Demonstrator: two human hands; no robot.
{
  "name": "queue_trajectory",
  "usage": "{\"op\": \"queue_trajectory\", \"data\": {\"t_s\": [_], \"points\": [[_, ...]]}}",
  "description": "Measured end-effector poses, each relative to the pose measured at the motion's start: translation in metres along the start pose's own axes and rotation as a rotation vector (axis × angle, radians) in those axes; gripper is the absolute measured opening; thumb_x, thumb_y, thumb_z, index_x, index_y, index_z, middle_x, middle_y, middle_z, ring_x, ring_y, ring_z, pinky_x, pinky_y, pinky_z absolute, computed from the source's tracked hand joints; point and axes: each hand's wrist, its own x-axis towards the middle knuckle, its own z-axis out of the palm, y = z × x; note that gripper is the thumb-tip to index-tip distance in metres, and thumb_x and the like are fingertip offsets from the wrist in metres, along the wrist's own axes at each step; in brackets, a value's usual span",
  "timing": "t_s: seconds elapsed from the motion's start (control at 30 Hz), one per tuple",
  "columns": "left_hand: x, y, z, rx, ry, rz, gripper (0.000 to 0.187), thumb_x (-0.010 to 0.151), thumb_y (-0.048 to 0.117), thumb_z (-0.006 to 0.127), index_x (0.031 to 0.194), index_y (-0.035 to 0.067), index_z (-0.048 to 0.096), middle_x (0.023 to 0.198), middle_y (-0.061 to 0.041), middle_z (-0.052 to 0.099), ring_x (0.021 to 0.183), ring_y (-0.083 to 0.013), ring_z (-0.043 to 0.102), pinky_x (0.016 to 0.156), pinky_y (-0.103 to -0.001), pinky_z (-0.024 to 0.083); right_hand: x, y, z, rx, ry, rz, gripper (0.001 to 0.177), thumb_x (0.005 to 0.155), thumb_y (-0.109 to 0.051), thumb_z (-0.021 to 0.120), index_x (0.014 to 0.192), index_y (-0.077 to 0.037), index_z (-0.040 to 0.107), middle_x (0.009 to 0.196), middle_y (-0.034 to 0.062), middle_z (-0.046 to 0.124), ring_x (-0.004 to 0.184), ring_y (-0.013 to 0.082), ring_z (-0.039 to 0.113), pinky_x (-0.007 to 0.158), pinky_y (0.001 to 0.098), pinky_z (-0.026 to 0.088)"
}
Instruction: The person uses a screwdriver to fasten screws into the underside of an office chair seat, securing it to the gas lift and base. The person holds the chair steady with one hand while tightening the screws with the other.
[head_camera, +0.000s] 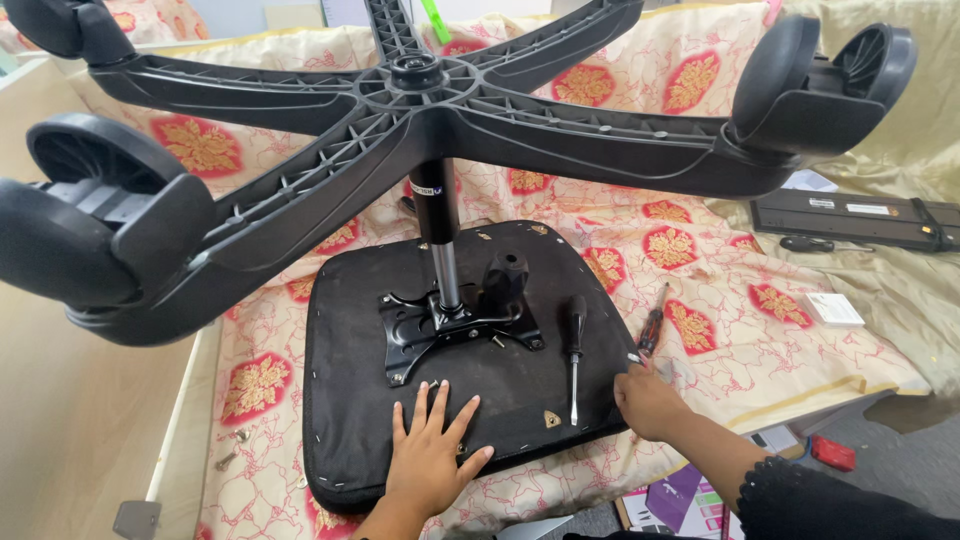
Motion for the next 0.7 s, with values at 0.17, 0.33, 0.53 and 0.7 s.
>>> {"op": "queue_trajectory", "data": {"t_s": [0.17,0.33,0.53,0.7], "points": [[0.0,0.0,-0.004,-0.007,0.003,0.004,0.078,0.091,0.069,0.048,0.159,0.035,0.03,0.168,-0.011,0.01,0.155,-0.0354,-0.002,0.12,-0.063,-0.001,0.008,0.003,-0.008,0.08,0.003,-0.068,0.016,0.079,-0.008,0.065,0.093,-0.007,0.059,0.09,0.014,0.068,0.102,0.0336,0.062,0.095,0.0446,0.049],[-0.001,0.0,-0.001,-0.017,0.043,-0.014,0.078,0.09,0.069,0.052,0.156,0.034,0.033,0.169,-0.012,0.009,0.156,-0.0342,0.0,0.122,-0.06,0.003,-0.001,0.0,-0.016,0.01,0.013,-0.103,0.016,0.082,0.0,0.056,0.091,-0.012,0.062,0.094,0.0097,0.067,0.103,0.03,0.064,0.09,0.042,0.052],[0.001,-0.002,0.003,-0.03,0.071,-0.04,0.079,0.088,0.07,0.055,0.155,0.034,0.035,0.168,-0.014,0.009,0.155,-0.0373,0.0,0.122,-0.057,0.003,-0.023,-0.025,-0.035,-0.091,0.014,-0.094,0.017,0.084,-0.009,0.059,0.1,-0.015,0.059,0.103,0.0083,0.062,0.102,0.0305,0.066,0.088,0.0447,0.052],[0.003,-0.002,0.008,-0.011,0.118,-0.042,0.078,0.088,0.07,0.055,0.154,0.035,0.036,0.167,-0.014,0.012,0.155,-0.0368,0.005,0.122,-0.058,0.006,-0.016,-0.023,-0.049,-0.03,-0.113,0.203,0.03,0.095,-0.037,0.066,0.105,-0.011,0.053,0.104,0.0109,0.065,0.107,0.0332,0.065,0.091,0.0482,0.051]]}}
